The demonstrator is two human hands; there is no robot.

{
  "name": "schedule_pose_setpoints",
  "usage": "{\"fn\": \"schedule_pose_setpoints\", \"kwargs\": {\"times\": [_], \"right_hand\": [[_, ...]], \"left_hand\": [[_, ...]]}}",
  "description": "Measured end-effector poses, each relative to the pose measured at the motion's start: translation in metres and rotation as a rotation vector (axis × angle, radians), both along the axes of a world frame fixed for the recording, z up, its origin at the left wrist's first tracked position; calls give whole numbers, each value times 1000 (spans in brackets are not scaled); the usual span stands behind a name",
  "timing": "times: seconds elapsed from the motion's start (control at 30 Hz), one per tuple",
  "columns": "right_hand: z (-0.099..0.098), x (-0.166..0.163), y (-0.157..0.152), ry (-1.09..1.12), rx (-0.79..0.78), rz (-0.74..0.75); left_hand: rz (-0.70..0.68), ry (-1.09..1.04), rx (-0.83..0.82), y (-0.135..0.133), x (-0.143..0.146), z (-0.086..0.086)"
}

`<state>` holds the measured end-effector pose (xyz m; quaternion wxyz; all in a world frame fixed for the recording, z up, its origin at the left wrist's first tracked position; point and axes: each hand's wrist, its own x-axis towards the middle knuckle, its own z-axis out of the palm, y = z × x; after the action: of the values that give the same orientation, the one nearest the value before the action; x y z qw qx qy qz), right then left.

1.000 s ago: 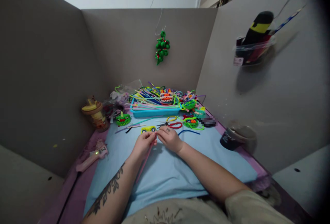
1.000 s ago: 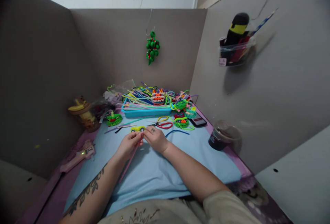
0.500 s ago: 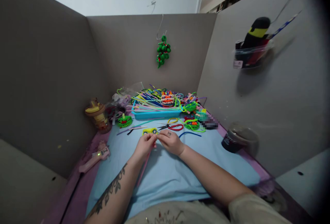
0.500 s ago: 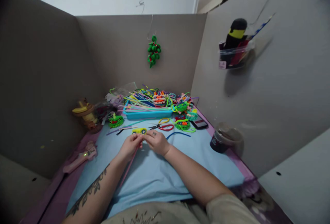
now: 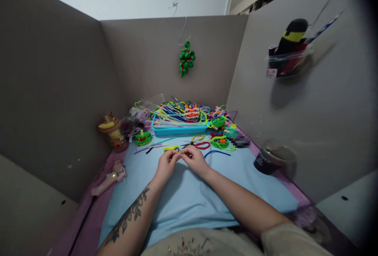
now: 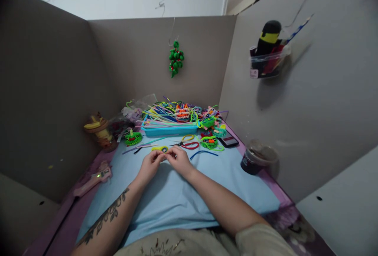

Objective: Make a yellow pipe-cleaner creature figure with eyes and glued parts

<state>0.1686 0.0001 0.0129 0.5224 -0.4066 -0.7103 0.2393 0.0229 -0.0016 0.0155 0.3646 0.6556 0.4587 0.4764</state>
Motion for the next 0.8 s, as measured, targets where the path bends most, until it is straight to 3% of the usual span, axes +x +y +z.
{"fn": "schedule_pose_setpoints", "kwargs": {"times": [0.37, 0.63, 0.8], "right_hand": [[-6, -1, 4, 4, -70, 16], [-23, -3, 16, 107, -177, 81], [-27, -2, 19, 68, -106, 50]], "left_hand": [[94, 165, 194, -2, 0, -1], [96, 227, 267, 2, -1, -5], [87, 236, 296, 3, 1, -7]]}}
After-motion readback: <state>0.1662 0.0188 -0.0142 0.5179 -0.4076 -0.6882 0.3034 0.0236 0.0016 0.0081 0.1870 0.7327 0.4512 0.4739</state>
